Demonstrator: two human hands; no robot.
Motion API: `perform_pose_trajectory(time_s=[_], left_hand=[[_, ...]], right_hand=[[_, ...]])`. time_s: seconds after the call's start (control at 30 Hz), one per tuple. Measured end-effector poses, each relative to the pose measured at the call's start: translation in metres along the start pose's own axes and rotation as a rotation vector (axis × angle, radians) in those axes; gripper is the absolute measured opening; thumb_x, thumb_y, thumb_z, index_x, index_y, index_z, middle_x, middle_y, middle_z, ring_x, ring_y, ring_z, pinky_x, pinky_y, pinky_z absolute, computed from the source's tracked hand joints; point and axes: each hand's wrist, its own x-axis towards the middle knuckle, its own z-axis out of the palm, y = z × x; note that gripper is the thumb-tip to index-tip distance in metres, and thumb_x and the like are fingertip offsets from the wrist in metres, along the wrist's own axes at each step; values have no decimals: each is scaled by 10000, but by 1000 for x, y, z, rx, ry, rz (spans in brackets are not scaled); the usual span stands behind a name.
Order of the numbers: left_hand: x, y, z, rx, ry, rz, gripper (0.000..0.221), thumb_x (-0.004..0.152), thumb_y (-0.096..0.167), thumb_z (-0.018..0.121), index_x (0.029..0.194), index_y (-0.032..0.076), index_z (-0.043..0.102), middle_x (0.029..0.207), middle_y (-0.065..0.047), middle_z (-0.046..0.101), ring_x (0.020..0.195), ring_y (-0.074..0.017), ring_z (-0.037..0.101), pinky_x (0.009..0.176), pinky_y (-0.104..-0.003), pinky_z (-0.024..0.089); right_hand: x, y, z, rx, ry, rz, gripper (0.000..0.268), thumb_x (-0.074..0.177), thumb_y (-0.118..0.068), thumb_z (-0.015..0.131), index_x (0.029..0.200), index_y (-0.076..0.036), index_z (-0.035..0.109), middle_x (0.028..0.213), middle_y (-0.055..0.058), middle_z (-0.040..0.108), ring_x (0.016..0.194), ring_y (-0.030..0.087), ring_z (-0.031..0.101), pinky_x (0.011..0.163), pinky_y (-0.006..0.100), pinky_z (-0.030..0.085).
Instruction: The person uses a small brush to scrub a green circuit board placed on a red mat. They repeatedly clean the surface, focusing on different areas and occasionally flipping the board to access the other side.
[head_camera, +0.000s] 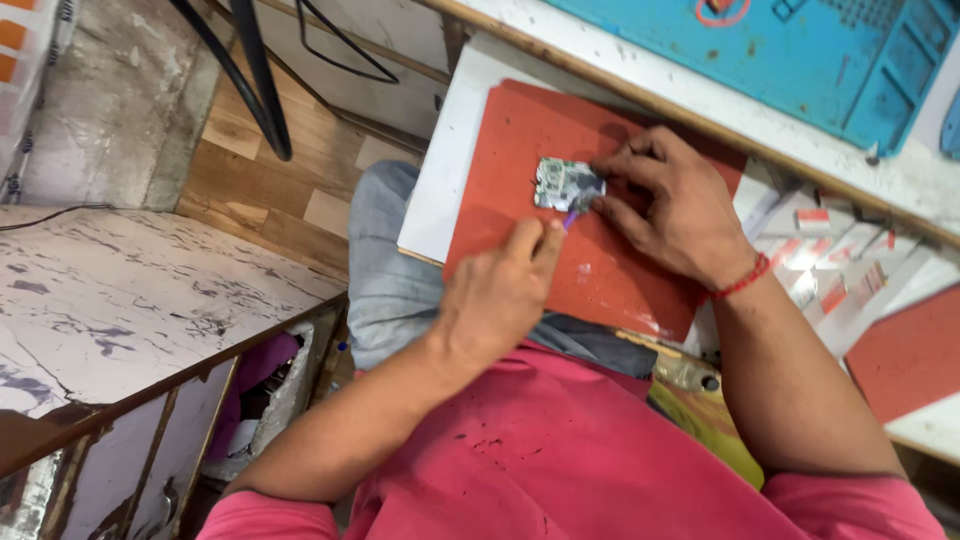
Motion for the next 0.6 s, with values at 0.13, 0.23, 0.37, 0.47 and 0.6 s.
perform_pose_trajectory(time_s=[0.13, 0.23, 0.37, 0.47, 0.6], left_hand=[[9, -18, -6, -64, 40, -111, 365, 934, 50, 599, 1292, -9, 642, 1002, -125, 598, 580, -306, 671, 496, -437, 549], [0, -7, -3, 5, 1, -58, 357, 937, 44, 603, 1286, -16, 639, 1033, -129, 611, 565, -295, 668, 485, -435, 541], [1, -12, -8, -6, 92, -61, 359, 942, 55, 622, 1298, 11, 640, 1047, -120, 607, 614, -290, 672, 523, -419, 548], [-9, -5, -1, -46, 90, -17, 329, 993, 52, 630, 1319, 10, 650, 1002, -108, 592, 632, -272, 683, 513, -418, 540], [-14, -12, -3, -164, 122, -158, 301, 1001, 92, 630, 1295, 39, 670, 986, -107, 594, 664, -318, 683, 538, -432, 544]], right_hand=[[0, 0, 0, 44, 23, -15, 355, 845, -169, 812, 1180, -71, 743, 1103, 127, 629, 922, 303, 646, 778, 401, 541], [-3, -1, 1, 18, 34, -14, 336, 878, -158, 795, 1199, -76, 742, 1132, 120, 637, 959, 303, 658, 805, 399, 550], [-1, -3, 0, 9, 48, -28, 346, 844, -144, 794, 1179, -70, 746, 1124, 138, 628, 942, 320, 645, 805, 416, 544], [-3, 3, 3, -14, 45, -58, 350, 859, -138, 795, 1195, -58, 733, 1152, 144, 626, 997, 333, 641, 851, 425, 543], [-4, 5, 5, 7, 28, -24, 346, 885, -136, 797, 1218, -63, 734, 1151, 138, 626, 1000, 327, 642, 853, 422, 537]])
